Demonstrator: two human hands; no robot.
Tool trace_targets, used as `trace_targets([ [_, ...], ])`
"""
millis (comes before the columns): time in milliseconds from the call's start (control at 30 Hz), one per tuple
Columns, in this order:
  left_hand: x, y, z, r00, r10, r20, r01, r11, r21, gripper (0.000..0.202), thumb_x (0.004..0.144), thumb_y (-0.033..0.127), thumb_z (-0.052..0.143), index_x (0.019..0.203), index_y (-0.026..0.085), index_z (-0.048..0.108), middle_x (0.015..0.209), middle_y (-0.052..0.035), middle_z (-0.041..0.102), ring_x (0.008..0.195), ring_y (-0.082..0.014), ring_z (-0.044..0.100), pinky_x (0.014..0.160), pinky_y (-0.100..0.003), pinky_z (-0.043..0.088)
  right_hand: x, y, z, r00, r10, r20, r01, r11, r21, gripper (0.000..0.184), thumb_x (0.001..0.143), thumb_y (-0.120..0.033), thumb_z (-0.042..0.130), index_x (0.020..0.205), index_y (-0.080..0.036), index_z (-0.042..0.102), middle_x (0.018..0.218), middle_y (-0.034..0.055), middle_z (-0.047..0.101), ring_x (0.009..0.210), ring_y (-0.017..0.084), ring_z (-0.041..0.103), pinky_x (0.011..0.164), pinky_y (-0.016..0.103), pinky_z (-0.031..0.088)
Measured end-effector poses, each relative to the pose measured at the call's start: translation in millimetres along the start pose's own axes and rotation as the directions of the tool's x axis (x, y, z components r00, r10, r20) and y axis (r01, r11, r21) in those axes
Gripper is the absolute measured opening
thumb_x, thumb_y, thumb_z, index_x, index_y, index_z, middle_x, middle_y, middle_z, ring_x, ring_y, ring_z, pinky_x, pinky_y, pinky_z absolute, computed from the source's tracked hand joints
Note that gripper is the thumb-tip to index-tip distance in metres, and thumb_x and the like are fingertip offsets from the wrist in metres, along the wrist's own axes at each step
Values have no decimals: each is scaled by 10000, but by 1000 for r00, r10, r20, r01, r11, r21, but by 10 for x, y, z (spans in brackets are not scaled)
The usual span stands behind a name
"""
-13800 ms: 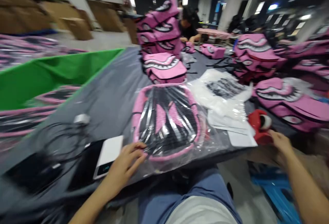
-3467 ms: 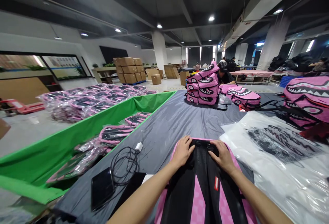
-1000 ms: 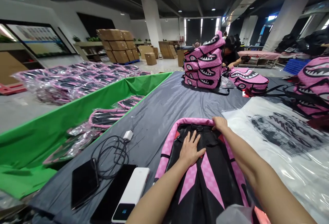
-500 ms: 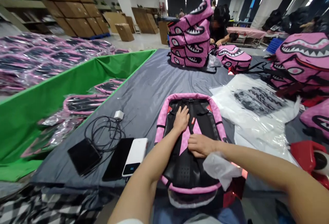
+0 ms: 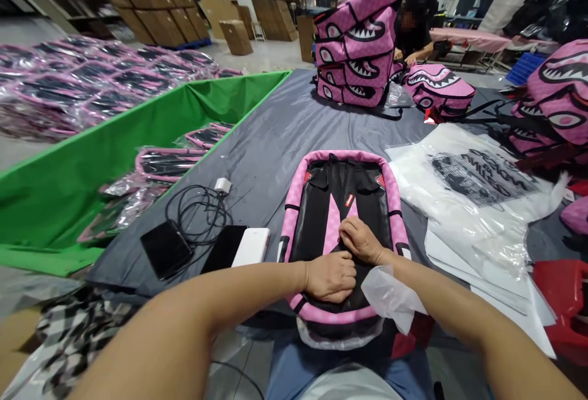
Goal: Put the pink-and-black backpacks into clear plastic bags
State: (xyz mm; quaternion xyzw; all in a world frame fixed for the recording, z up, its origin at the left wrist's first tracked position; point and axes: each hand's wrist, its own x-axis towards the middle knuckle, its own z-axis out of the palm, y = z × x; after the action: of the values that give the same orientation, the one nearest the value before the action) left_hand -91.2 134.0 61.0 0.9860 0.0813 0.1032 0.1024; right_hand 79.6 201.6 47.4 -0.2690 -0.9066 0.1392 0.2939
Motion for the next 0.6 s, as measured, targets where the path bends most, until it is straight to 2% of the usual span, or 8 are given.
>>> trace_targets([
  [100,-19,-137,158,990,-138,-12,138,990,1,228,894,255,461,773,242,653,766,-63,646,797,-222,570,923,-411,462,68,-3,-116,993,66,-98,-66,998,2,231,993,-166,356,961,-202,582,906,80,585,877,224,514,827,382,463],
  [200,-17,-126,167,963,-268,-29,268,963,-20,202,895,285,500,923,243,696,920,-65,689,967,-243,592,1025,-421,433,61,-217,-224,974,-217,73,213,976,48,180,961,-202,427,873,-211,585,865,70,602,841,219,526,796,371,461],
  [233,-7,-103,145,946,-322,-39,321,947,-16,203,898,291,517,973,240,698,965,-63,692,1009,-250,587,1050,-427,422,37,-326,-247,910,-376,176,364,926,100,135,935,-233,490,838,-219,583,851,58,614,827,211,535,780,357,461],
  [300,22,-52,89,898,-433,-74,435,900,11,231,921,273,518,1070,205,681,1047,-88,681,1043,-266,576,1058,-450,423,-29,-536,-269,700,-619,357,578,784,226,102,872,-290,606,797,-224,585,801,31,627,782,196,547,732,330,457],
  [367,42,-18,51,838,-529,-132,533,846,-2,265,955,244,486,1152,161,643,1125,-124,653,1053,-268,571,1029,-452,455,-89,-665,-258,544,-692,475,640,708,298,114,843,-308,659,807,-216,601,755,20,628,732,188,549,689,322,447],
  [400,43,-13,50,812,-560,-163,562,826,-39,283,974,230,459,1192,149,619,1158,-133,639,1064,-260,570,1016,-438,474,-107,-686,-241,510,-692,511,638,703,315,103,845,-295,664,828,-207,613,742,19,627,715,186,551,678,320,444],
  [500,-2,-43,142,728,-641,-244,598,767,-230,337,1010,172,367,1286,180,560,1214,-97,616,1112,-200,573,1022,-355,507,-111,-600,-139,519,-682,516,609,718,336,32,848,-217,654,859,-199,631,751,16,633,725,178,573,689,306,445],
  [600,-86,-115,322,685,-660,-309,598,752,-279,388,1007,120,337,1307,219,563,1286,-70,608,1194,-171,564,1048,-332,508,-77,-450,19,497,-688,529,605,712,357,91,847,-171,638,777,-213,598,717,-4,618,710,163,573,675,293,438],
])
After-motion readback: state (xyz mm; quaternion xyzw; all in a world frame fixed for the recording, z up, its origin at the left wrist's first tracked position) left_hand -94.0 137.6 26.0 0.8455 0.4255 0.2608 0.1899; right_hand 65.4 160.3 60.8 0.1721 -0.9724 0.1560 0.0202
